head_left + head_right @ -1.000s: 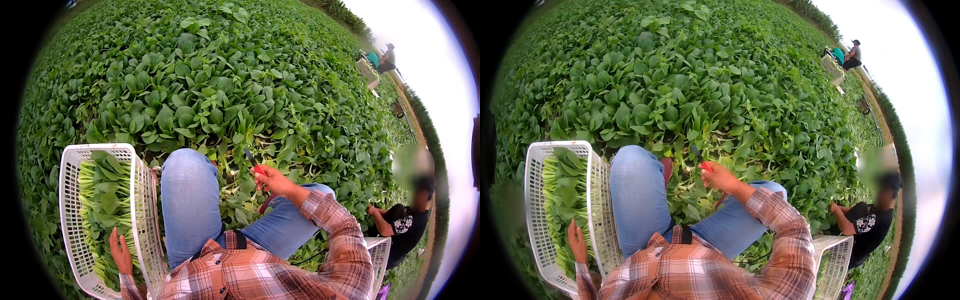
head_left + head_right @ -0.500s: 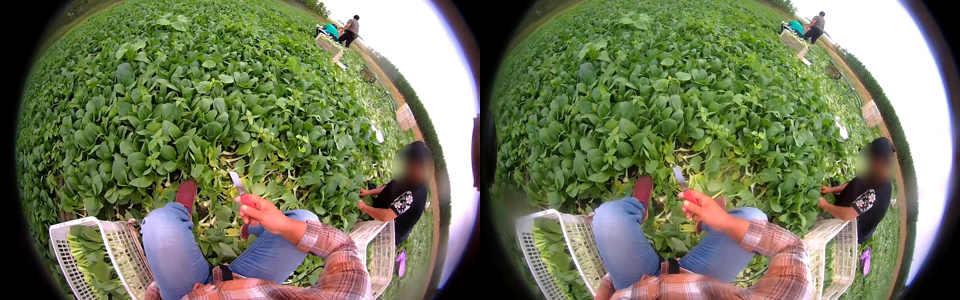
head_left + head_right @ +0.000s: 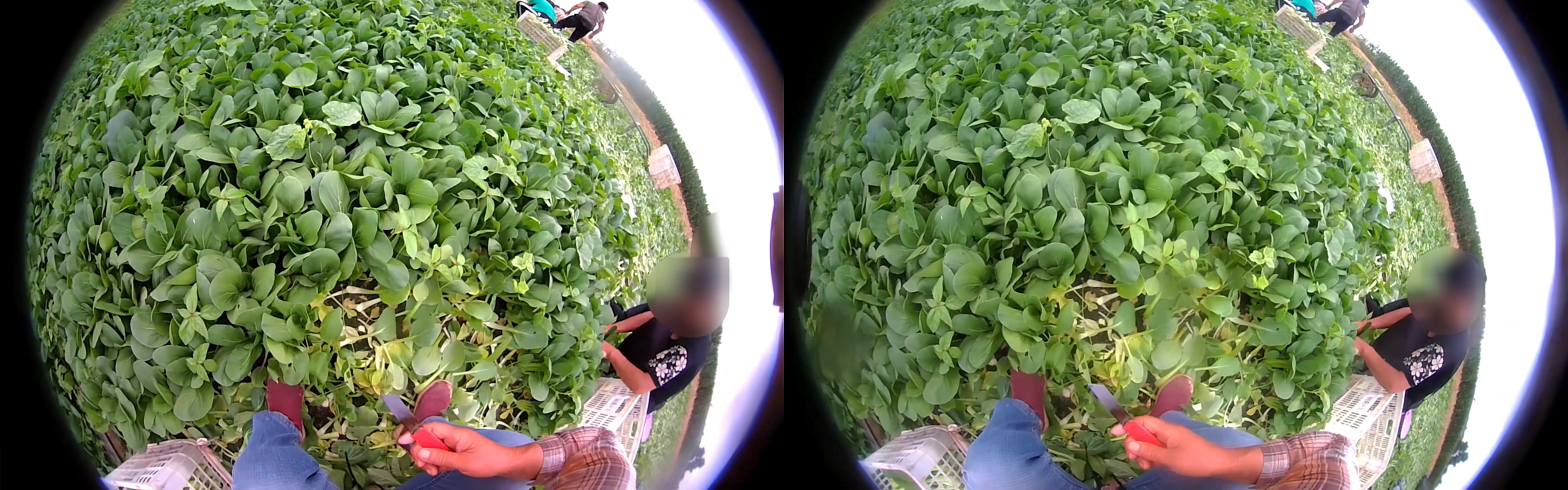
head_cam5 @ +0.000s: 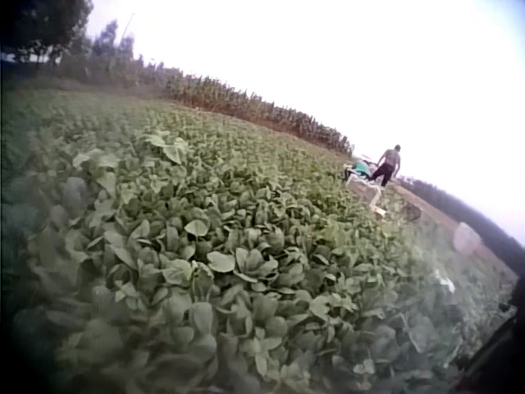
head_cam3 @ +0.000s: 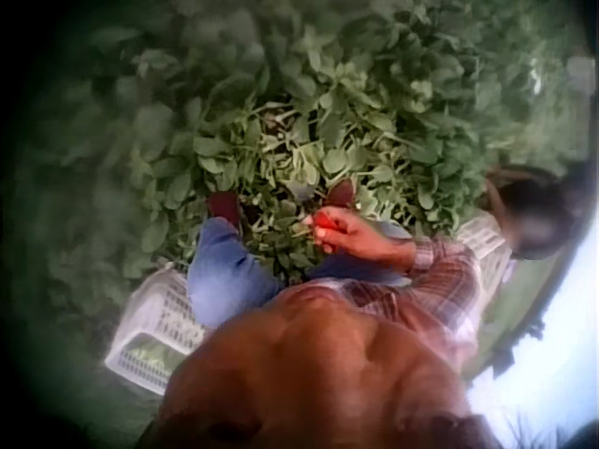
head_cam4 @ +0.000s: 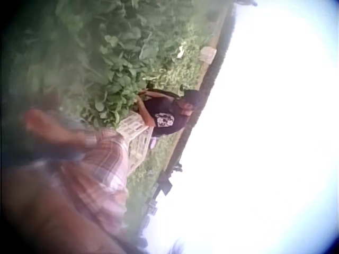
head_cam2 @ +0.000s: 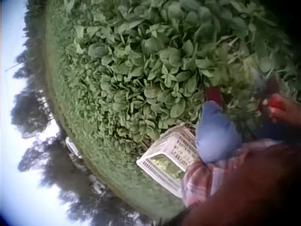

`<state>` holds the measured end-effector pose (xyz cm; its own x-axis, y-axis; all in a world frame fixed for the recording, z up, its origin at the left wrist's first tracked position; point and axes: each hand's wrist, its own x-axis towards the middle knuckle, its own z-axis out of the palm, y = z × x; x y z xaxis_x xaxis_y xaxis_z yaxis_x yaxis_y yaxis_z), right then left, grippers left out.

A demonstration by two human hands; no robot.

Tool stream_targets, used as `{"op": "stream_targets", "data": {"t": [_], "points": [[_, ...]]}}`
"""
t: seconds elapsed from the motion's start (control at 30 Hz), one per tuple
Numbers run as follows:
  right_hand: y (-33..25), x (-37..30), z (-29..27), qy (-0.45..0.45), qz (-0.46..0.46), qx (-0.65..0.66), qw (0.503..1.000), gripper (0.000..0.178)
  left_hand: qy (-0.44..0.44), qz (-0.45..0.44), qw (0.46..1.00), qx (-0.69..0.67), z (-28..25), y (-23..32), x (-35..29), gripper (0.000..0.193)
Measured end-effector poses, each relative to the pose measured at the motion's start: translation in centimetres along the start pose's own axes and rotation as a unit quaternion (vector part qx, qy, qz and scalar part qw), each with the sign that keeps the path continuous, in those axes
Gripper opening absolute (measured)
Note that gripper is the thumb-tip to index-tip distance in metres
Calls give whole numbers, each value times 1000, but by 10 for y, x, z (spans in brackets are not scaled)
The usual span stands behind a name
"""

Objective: The person harvests bok choy in a field using a knife to cut the stems and places the harvested vegetables into a white basket. The person repeatedly cuts and collects the vegetables, filling the basket.

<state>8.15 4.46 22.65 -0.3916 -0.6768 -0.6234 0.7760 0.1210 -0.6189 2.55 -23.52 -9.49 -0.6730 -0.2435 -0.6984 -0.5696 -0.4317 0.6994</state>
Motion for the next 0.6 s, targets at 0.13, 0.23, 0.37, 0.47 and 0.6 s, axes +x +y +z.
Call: {"op": "stream_targets", "data": {"t": [0.13,0.23,0.37,0.47,0.6], "points": [[-5,17,-34,47,23,-77,996,38,-1,-26,1000,-2,22,-3,30,18],[-16,36,-49,100,-25,-48,994,10,26,-57,998,19,0,-14,21,18],[-30,49,-79,14,-18,-231,973,39,57,-114,991,27,-20,-22,-13,18],[-31,62,-93,21,-29,-190,981,36,70,-149,986,28,-21,-22,-35,18],[-31,75,-102,62,-17,-172,983,29,74,-173,981,41,-38,-19,-66,18]]}}
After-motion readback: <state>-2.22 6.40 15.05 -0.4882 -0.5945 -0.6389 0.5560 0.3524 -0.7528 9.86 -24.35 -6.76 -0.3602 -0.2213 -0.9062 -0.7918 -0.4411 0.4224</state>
